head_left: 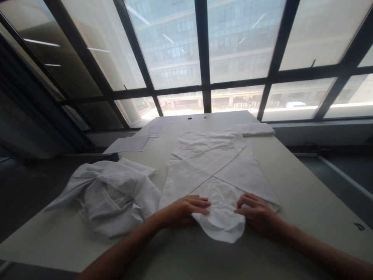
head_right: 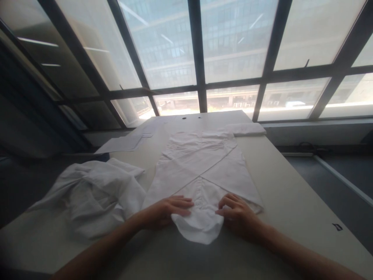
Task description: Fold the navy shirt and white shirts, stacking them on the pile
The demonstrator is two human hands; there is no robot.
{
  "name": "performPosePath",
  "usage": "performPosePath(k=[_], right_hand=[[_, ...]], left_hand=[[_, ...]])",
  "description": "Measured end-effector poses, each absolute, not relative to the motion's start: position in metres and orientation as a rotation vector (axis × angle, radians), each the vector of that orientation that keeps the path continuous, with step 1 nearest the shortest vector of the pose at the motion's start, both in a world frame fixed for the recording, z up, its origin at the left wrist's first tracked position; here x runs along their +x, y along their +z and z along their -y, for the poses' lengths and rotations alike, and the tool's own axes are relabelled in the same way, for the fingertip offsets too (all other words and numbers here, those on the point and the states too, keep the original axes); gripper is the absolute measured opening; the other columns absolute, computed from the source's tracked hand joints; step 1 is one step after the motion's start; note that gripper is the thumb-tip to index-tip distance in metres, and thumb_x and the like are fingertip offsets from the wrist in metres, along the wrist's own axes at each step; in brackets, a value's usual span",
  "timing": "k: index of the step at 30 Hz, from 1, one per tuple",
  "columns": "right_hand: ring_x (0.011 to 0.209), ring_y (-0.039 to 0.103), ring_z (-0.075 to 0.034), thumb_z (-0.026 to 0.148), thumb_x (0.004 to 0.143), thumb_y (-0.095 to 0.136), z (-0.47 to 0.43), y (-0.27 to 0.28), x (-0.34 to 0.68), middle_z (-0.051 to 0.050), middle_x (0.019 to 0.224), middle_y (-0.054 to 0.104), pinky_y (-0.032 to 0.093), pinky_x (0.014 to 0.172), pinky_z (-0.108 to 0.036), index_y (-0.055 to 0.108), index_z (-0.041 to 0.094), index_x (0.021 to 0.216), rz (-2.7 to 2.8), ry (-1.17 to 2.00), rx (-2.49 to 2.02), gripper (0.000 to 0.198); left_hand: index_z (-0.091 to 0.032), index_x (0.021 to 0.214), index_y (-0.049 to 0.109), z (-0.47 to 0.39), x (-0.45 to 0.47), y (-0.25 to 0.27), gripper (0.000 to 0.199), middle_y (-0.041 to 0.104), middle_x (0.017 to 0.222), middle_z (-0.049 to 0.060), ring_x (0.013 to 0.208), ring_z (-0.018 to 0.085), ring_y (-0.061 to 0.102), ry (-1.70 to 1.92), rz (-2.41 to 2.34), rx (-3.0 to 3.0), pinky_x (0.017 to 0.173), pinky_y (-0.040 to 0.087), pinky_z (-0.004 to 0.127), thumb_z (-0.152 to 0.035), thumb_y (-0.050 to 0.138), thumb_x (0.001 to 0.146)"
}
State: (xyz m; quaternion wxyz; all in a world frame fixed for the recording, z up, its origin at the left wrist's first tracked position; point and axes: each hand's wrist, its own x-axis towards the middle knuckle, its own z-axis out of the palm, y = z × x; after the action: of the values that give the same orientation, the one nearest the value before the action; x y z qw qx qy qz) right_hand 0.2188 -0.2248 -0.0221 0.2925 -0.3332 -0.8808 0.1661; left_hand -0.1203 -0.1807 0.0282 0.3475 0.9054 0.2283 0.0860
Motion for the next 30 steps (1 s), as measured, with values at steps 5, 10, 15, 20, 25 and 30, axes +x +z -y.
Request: performPosePath(k=[5, 10, 15, 20, 25, 30], right_hand=[[0.078, 0.060, -0.020, 0.041, 0.102, 0.047, 0.215, -0.019, 0.207, -0.005, 0.076, 0.064, 0.049, 0.075, -0.033, 0.063, 0.021, 0.067, 2.061, 0.686, -1.130, 0.044], [0.062, 0.051, -0.018, 0.041, 0.096, 0.051, 0.198, -0.033, 0.197, -0.001, 0.060, 0.053, 0.040, 0.061, -0.031, 0.046, 0.023, 0.055, 1.995, 0.490, -1.433, 0.045], [0.070, 0.058, -0.022, 0.037, 0.090, 0.059, 0.199, -0.039, 0.197, -0.004, 0.070, 0.062, 0.045, 0.068, -0.035, 0.056, 0.023, 0.069, 2.077, 0.311, -1.586, 0.026], [0.101, 0.063, -0.031, 0.033, 0.092, 0.057, 0.208, -0.029, 0.199, -0.013, 0.110, 0.069, 0.052, 0.087, -0.046, 0.062, 0.021, 0.124, 2.052, 0.113, -1.528, 0.034], [0.131, 0.051, -0.033, 0.017, 0.096, 0.042, 0.217, -0.012, 0.164, -0.015, 0.140, 0.059, 0.046, 0.107, -0.054, 0.046, 0.022, 0.150, 2.202, 0.000, -1.282, 0.055], [0.146, 0.039, -0.032, 0.013, 0.089, 0.043, 0.208, -0.031, 0.130, -0.021, 0.155, 0.044, 0.039, 0.117, -0.053, 0.036, 0.006, 0.156, 2.349, 0.065, -1.328, 0.067]], left_hand=[[-0.013, 0.084, 0.075, 0.173, -0.121, 0.012, 0.048, 0.073, 0.089, 0.010, 0.084, 0.022, 0.068, 0.453, -0.819, 2.051, 0.076, 0.052, 0.030, -0.054, 0.052, 0.098], [-0.011, 0.103, 0.070, 0.163, -0.118, -0.003, 0.044, 0.064, 0.072, 0.001, 0.065, 0.015, 0.056, 0.579, -1.105, 1.803, 0.059, 0.042, 0.023, -0.052, 0.064, 0.088], [-0.012, 0.150, 0.044, 0.163, -0.119, -0.008, 0.076, 0.049, 0.062, -0.010, 0.057, 0.012, 0.047, 0.525, -1.363, 1.935, 0.061, 0.041, 0.023, -0.037, 0.068, 0.082], [-0.015, 0.155, 0.039, 0.173, -0.122, 0.007, 0.081, 0.066, 0.113, 0.011, 0.106, 0.026, 0.062, 0.408, -1.382, 2.279, 0.096, 0.050, 0.039, -0.035, 0.069, 0.082], [-0.022, 0.159, 0.033, 0.176, -0.085, 0.027, 0.063, 0.039, 0.159, 0.013, 0.148, 0.028, 0.034, 0.427, -1.077, 2.623, 0.121, 0.032, 0.049, -0.028, 0.049, 0.098], [-0.011, 0.160, 0.026, 0.164, -0.056, 0.003, 0.064, 0.033, 0.162, 0.019, 0.153, 0.029, 0.026, 0.213, -0.921, 2.719, 0.123, 0.026, 0.050, -0.036, 0.043, 0.104]])
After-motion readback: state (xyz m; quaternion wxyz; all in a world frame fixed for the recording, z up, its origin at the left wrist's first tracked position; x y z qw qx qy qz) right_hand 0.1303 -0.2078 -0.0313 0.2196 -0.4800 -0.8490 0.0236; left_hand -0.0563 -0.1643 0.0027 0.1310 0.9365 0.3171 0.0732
